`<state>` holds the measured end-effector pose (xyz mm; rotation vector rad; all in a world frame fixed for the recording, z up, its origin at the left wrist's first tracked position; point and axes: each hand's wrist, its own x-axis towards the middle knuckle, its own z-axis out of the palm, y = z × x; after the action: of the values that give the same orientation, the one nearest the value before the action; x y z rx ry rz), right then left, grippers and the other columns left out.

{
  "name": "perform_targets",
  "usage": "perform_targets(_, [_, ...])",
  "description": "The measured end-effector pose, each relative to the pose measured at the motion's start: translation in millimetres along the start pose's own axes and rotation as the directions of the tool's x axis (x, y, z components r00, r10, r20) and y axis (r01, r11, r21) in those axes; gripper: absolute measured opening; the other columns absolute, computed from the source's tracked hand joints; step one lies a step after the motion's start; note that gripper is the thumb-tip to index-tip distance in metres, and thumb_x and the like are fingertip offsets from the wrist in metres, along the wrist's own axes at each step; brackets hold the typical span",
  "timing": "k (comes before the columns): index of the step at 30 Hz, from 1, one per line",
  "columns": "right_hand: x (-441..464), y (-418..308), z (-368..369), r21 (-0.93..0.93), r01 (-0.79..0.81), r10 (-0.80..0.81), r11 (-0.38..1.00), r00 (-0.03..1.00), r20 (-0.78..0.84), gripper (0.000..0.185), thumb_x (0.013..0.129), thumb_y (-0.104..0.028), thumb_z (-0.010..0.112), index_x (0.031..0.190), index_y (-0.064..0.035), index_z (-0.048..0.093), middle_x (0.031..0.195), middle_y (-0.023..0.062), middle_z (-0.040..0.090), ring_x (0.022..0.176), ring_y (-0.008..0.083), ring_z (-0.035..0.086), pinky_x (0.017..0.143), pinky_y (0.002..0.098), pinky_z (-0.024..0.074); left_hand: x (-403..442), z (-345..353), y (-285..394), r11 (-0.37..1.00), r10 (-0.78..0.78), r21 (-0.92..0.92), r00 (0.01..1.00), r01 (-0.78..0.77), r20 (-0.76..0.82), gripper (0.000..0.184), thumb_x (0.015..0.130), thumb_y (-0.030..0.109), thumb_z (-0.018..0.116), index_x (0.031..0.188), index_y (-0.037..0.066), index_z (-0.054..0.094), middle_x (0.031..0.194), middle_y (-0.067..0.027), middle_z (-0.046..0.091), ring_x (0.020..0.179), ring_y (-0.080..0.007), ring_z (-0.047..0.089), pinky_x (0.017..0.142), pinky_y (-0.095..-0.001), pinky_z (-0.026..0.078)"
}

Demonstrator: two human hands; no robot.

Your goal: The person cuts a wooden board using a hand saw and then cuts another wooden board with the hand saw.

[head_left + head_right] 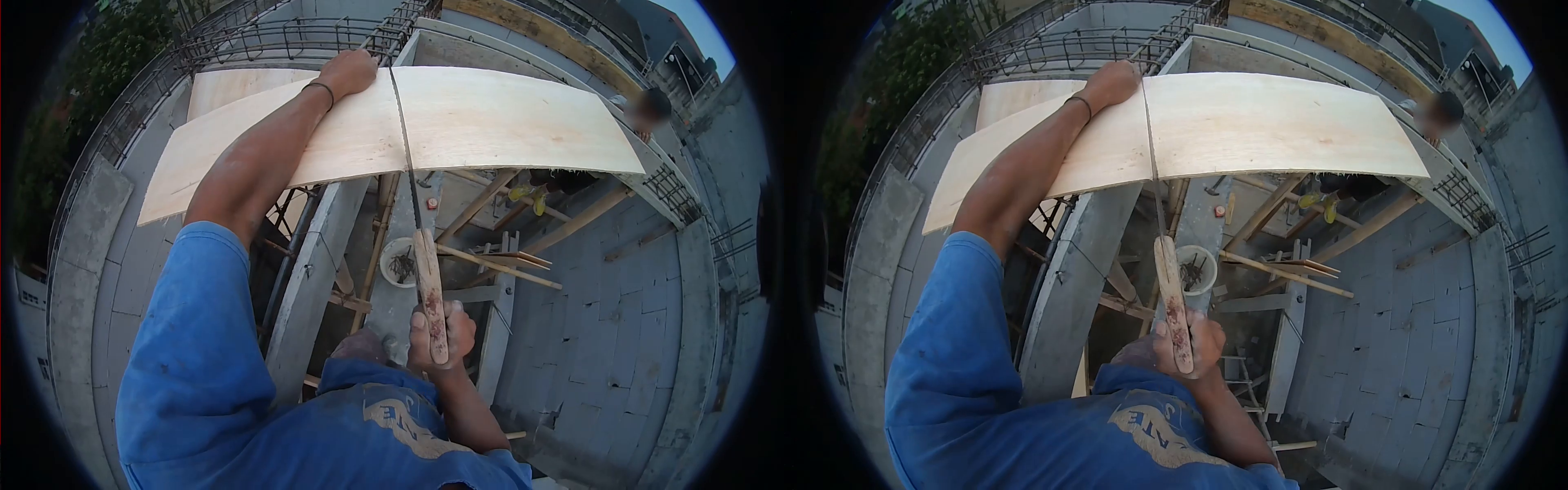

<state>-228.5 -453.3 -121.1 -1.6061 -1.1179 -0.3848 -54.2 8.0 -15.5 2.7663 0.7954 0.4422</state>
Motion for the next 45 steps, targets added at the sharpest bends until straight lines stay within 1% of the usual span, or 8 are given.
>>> perform_targets(8, [-62.4, -15.1, -16.0, 0.007, -0.009, 0.009, 1.0, 1.0, -0.014, 0.027, 0.088, -0.006, 0.071, 0.107, 0.0105, 0.061, 0.08, 0.0181, 0.072, 0.062, 0.028, 0.072, 0.058, 0.0351, 0.0579, 6.0, 2.0, 2.8, 0.997, 0.062, 0.042, 0.998, -0.062, 0.002, 0.049, 0.106, 0.037, 0.045, 0.117, -0.002, 0.073, 0.126, -0.0265, 0.07, 0.12, -0.0452, 0.065, 0.104, -0.0548, 0.049])
perform_targets(11, [-59.5, -25.7, -26.7, 0.009, 0.031, -0.032, 0.999, 0.996, 0.08, 0.046, 0.09, -0.004, 0.069, 0.126, 0.0136, 0.046, 0.083, 0.0227, 0.072, 0.069, 0.0315, 0.075, 0.064, 0.0376, 0.0614, 9.6, 24.9, -8.0, 0.986, 0.164, 0.054, 0.972, -0.157, -0.166, 0.052, 0.106, 0.033, 0.043, 0.096, -0.007, 0.074, 0.104, -0.0324, 0.071, 0.101, -0.0495, 0.068, 0.095, -0.0555, 0.052])
perform_targets(15, [29.3, -12.6, 4.5, 0.104, -0.169, 0.173, 0.98, 0.985, -0.028, 0.02, 0.091, -0.014, 0.071, 0.087, 0.0017, 0.06, 0.068, 0.0089, 0.065, 0.051, 0.0209, 0.06, 0.052, 0.0323, 0.0473, 8.4, 10.5, -1.8, 0.992, 0.124, 0.031, 0.987, -0.122, -0.098, 0.05, 0.106, 0.036, 0.045, 0.105, -0.005, 0.074, 0.113, -0.0308, 0.07, 0.109, -0.0482, 0.066, 0.1, -0.0549, 0.05])
perform_targets(24, [-64.2, -24.9, -22.2, 0.049, -0.061, 0.061, 0.997, 0.998, -0.013, 0.025, 0.087, -0.009, 0.075, 0.1, 0.0094, 0.062, 0.093, 0.0274, 0.075, 0.073, 0.0304, 0.078, 0.068, 0.0339, 0.0613, -1.6, -0.7, 5.5, 0.995, 0.083, 0.051, 0.996, -0.081, -0.03, 0.05, 0.106, 0.038, 0.046, 0.112, -0.003, 0.074, 0.12, -0.0294, 0.07, 0.116, -0.0472, 0.065, 0.102, -0.0528, 0.05])
perform_targets(27, [14.5, -8.7, -5.9, 0.116, -0.268, 0.267, 0.956, 0.963, 0.029, 0.021, 0.093, -0.017, 0.072, 0.091, 0.0023, 0.063, 0.071, 0.0115, 0.066, 0.055, 0.0207, 0.064, 0.054, 0.0324, 0.0502, -1.7, -3.4, 6.7, 0.975, 0.187, 0.12, 0.982, -0.186, 0.002, 0.051, 0.106, 0.039, 0.047, 0.113, -0.003, 0.074, 0.122, -0.0284, 0.07, 0.117, -0.047, 0.065, 0.103, -0.0533, 0.05])
perform_targets(30, [33.1, -7.9, 23.8, 0.026, -0.043, 0.044, 0.999, 0.997, -0.058, 0.027, 0.085, -0.007, 0.076, 0.098, 0.0099, 0.061, 0.072, 0.0132, 0.066, 0.052, 0.0273, 0.064, 0.052, 0.0354, 0.0508, -1.6, -8.0, 8.5, 0.997, 0.072, 0.007, 0.995, -0.071, -0.071, 0.05, 0.106, 0.04, 0.048, 0.114, -0.002, 0.074, 0.123, -0.0272, 0.07, 0.118, -0.0465, 0.065, 0.103, -0.0533, 0.05])
perform_targets(39, [-37.2, -22.6, -6.3, -0.083, 0.026, -0.026, 0.996, 1.0, -0.001, 0.022, 0.089, -0.007, 0.072, 0.098, 0.0099, 0.061, 0.076, 0.0159, 0.068, 0.055, 0.028, 0.066, 0.051, 0.0369, 0.0518, -8.0, -4.0, 13.0, 1.0, -0.008, -0.014, 0.999, 0.007, -0.04, 0.042, 0.101, 0.03, 0.05, 0.116, 0.0, 0.075, 0.124, -0.0261, 0.071, 0.119, -0.0429, 0.066, 0.104, -0.0509, 0.05])
perform_targets(45, [50.7, -10.7, 22.0, 0.095, -0.126, 0.129, 0.988, 0.991, -0.036, 0.017, 0.093, -0.009, 0.071, 0.092, 0.0031, 0.059, 0.068, 0.0107, 0.061, 0.05, 0.0225, 0.059, 0.049, 0.0343, 0.0459, 1.5, 4.5, 4.3, 1.0, 0.005, -0.007, 0.998, -0.006, -0.064, 0.042, 0.1, 0.03, 0.049, 0.117, 0.0, 0.074, 0.126, -0.0265, 0.07, 0.12, -0.0427, 0.066, 0.105, -0.0503, 0.05])
